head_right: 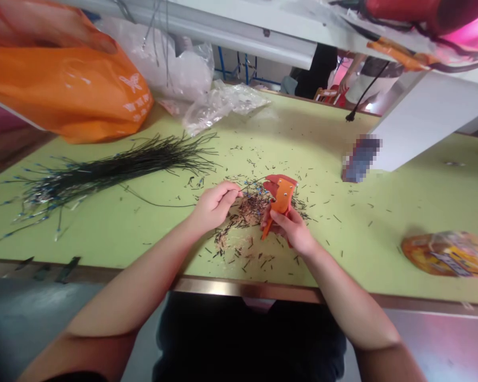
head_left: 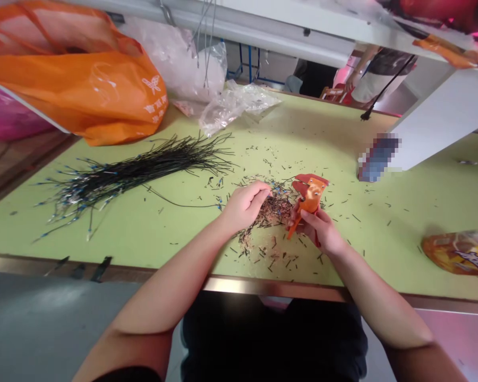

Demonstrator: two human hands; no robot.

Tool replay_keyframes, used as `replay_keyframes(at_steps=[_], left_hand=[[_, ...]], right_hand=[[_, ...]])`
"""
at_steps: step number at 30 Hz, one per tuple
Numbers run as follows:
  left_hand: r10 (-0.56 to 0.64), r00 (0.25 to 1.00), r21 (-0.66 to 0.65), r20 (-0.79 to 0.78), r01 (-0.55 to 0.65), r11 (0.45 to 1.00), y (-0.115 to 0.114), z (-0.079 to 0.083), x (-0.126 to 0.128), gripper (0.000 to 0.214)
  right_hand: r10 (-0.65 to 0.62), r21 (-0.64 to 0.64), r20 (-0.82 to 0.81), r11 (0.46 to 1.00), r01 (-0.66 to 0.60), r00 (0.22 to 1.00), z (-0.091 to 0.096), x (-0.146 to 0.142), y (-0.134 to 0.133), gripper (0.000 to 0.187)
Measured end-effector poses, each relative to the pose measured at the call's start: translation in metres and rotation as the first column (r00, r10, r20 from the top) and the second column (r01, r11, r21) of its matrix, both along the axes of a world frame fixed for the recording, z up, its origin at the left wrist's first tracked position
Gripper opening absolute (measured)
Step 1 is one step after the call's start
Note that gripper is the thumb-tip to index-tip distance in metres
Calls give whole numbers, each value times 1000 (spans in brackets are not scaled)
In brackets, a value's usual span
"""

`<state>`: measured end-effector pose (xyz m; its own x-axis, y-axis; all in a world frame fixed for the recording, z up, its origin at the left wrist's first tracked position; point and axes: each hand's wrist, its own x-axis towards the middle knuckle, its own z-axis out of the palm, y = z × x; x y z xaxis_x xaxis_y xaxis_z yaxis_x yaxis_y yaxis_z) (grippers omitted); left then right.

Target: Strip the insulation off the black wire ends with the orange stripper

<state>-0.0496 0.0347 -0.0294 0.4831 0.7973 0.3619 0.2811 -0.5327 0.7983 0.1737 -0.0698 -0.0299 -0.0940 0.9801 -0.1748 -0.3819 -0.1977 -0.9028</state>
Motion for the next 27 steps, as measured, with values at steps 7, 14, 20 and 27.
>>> replay_keyframes(at_steps=[7,14,20,27], left_hand=[[-38,997,8,65,37,999,-3,1,-2,36],[-48,999,13,4,48,999,-2,3,-1,36],[-43,999,30,-25,44,999,-1,4,-1,35],[-33,997,29,-70,36,999,0,4,-1,36]], right_hand=[[253,-48,-306,959,-280,918,8,10,2,41],[353,-92,-343,909,-406,870,12,10,0,50],[313,-85,-262,935,-344,913,7,7,-1,42],[247,-89,-171,960,-264,954,10,0,-4,39]])
